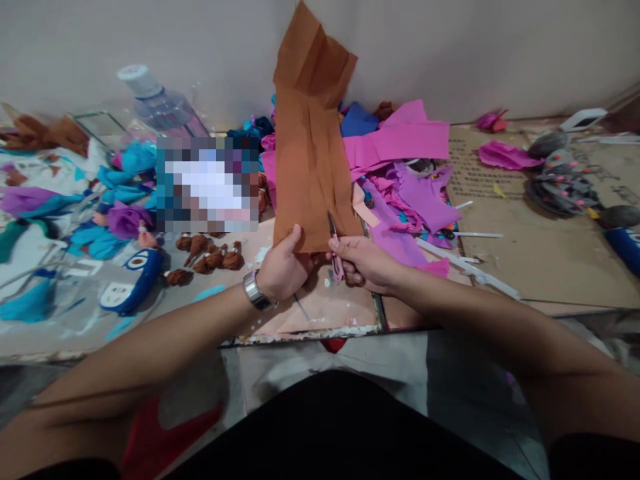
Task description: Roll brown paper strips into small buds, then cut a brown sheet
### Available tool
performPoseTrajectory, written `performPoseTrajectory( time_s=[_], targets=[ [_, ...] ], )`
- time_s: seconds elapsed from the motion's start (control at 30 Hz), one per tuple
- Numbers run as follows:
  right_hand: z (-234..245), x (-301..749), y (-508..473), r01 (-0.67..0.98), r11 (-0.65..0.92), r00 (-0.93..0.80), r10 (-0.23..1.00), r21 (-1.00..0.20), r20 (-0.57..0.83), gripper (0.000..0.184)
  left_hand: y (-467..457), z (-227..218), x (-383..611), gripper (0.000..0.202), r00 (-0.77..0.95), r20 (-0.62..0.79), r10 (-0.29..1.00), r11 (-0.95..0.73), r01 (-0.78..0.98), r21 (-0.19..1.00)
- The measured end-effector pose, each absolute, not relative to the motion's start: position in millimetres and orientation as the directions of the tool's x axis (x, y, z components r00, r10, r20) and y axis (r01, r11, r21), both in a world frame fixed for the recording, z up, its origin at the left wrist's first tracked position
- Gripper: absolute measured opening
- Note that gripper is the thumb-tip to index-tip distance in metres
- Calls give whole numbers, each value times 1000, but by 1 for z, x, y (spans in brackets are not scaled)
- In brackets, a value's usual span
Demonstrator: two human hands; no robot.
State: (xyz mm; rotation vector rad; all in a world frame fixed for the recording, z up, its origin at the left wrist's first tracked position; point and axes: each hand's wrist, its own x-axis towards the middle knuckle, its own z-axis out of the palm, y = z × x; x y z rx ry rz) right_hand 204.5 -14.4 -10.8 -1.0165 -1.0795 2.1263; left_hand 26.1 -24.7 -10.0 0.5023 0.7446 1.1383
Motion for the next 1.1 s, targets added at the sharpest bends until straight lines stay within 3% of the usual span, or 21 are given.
performPoseTrajectory(
  time_s=[0.77,1.0,1.1],
  targets=[
    [-10,205,-14,-160,-533,-561,742,-831,-368,41,-24,-19,24,56,309,-234,922,376,-561,738],
    [-8,205,-15,-153,-556,-539,740,-817,-402,40,-12,-4,13,55,143,-115,983,177,-585,792],
    [-7,205,-15,-155,-550,-541,742,-821,-396,36,1,1,2,64,185,-62,981,163,-601,783]
  ],
)
